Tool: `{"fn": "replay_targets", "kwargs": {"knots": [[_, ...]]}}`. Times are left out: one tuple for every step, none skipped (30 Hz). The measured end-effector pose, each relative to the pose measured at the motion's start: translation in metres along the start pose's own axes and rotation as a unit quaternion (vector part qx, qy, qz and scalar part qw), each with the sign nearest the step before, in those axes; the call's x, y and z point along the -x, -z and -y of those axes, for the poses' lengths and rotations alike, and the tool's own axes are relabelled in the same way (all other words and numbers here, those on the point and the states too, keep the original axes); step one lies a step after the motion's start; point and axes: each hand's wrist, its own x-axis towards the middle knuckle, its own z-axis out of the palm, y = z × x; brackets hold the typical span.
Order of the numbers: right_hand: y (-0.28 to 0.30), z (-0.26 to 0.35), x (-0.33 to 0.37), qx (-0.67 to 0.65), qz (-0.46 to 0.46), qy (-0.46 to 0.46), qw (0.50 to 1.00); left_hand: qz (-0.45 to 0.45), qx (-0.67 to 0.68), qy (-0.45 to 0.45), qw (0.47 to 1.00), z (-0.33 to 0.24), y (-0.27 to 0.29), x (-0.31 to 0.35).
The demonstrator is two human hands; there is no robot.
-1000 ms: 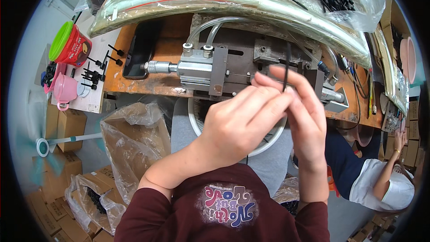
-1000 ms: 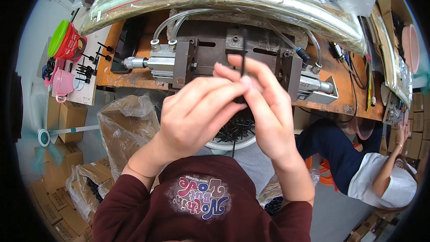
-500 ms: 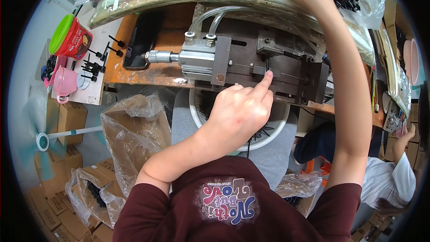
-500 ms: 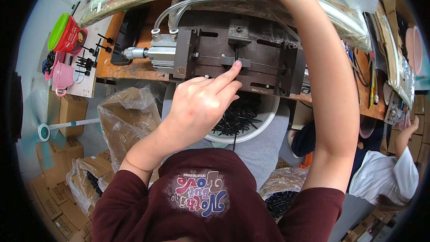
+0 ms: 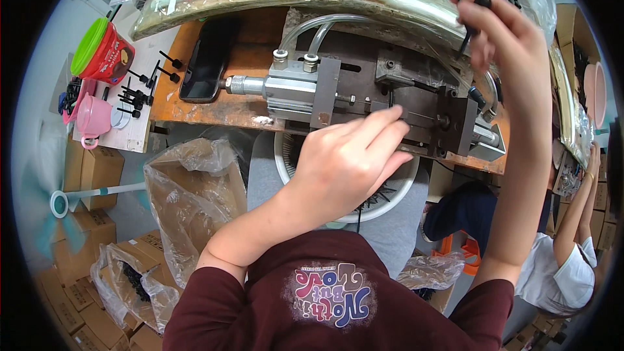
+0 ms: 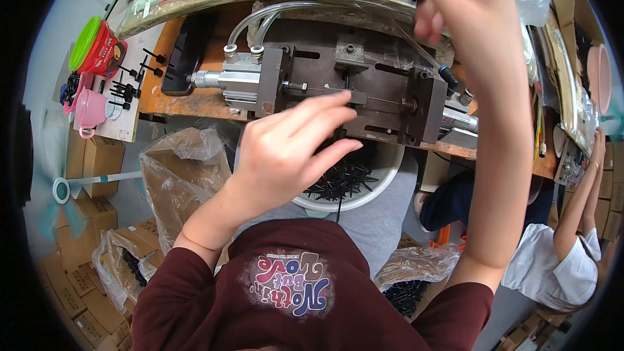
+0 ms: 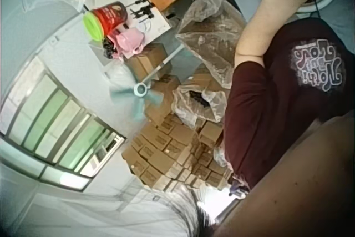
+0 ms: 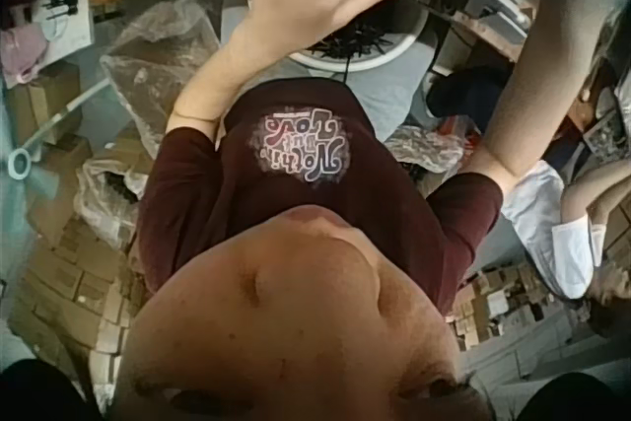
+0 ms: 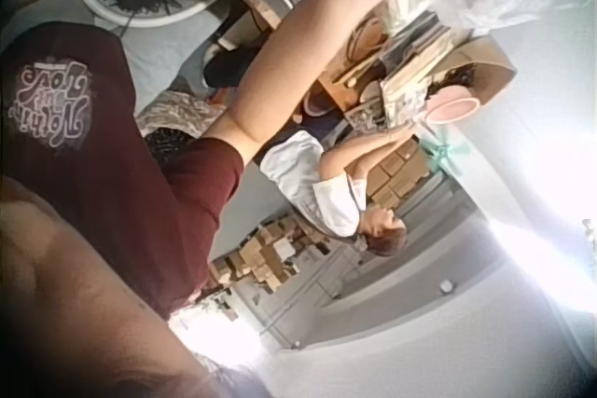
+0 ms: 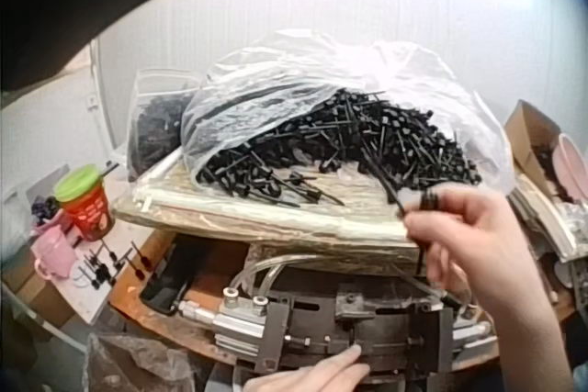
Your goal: The recorder is assembling small black components using a pneumatic assembly machine in a workshop environment.
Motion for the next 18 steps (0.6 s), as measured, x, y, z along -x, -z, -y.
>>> {"fn": "replay_targets", "kwargs": {"knots": [[-0.006, 0.007, 0.018, -0.028, 0.016, -0.038, 0.999, -0.031, 0.017, 0.005, 0.999, -0.003, 0.004, -0.003], [-0.019, 0.012, 0.039, -0.074, 0.015, -0.063, 0.995, -0.080, 0.035, -0.019, 0.996, -0.001, 0.005, -0.007], [-0.031, 0.017, 0.057, -0.118, 0.017, -0.100, 0.988, -0.106, 0.051, -0.026, 0.993, -0.003, 0.007, -0.011], [-0.035, 0.016, 0.071, -0.132, 0.056, -0.128, 0.981, -0.132, 0.068, -0.034, 0.988, -0.005, 0.007, -0.014], [-0.040, 0.008, 0.084, -0.148, 0.079, -0.129, 0.977, -0.117, 0.075, -0.020, 0.990, -0.006, 0.005, -0.014], [-0.046, 0.008, 0.096, -0.131, 0.045, -0.111, 0.984, -0.101, 0.086, -0.008, 0.991, -0.007, 0.002, -0.013], [-0.048, 0.001, 0.101, -0.130, 0.044, -0.110, 0.984, -0.087, 0.087, 0.007, 0.992, -0.006, -0.001, -0.010], [-0.049, -0.004, 0.105, -0.129, 0.044, -0.108, 0.985, -0.097, 0.071, -0.021, 0.993, 0.000, -0.004, -0.004], [-0.050, -0.009, 0.110, -0.148, 0.059, -0.122, 0.980, -0.087, 0.091, -0.006, 0.992, 0.000, -0.003, -0.002], [-0.050, -0.012, 0.116, -0.167, 0.075, -0.136, 0.974, -0.077, 0.111, 0.008, 0.991, -0.002, -0.002, 0.001], [-0.052, -0.012, 0.120, -0.175, 0.073, -0.145, 0.971, -0.068, 0.108, 0.011, 0.992, -0.003, -0.002, 0.004], [-0.052, -0.013, 0.126, -0.177, 0.069, -0.155, 0.969, -0.060, 0.108, 0.011, 0.992, -0.005, -0.003, 0.004], [-0.054, -0.012, 0.129, -0.182, 0.066, -0.164, 0.967, -0.065, 0.109, 0.007, 0.992, -0.004, -0.003, 0.005], [-0.056, -0.011, 0.130, -0.187, 0.063, -0.173, 0.965, -0.070, 0.110, 0.004, 0.991, -0.003, -0.004, 0.007], [-0.053, -0.013, 0.129, -0.200, 0.072, -0.182, 0.960, -0.075, 0.110, 0.001, 0.991, -0.001, -0.004, 0.009], [-0.050, -0.007, 0.124, -0.164, 0.070, -0.174, 0.968, -0.080, 0.109, -0.001, 0.991, 0.000, -0.003, 0.009], [-0.049, -0.008, 0.123, -0.145, 0.023, -0.149, 0.978, -0.081, 0.102, -0.013, 0.991, 0.002, 0.001, 0.009], [-0.047, -0.009, 0.121, -0.125, -0.025, -0.123, 0.984, -0.066, 0.110, 0.017, 0.992, 0.000, 0.003, 0.009]]}}
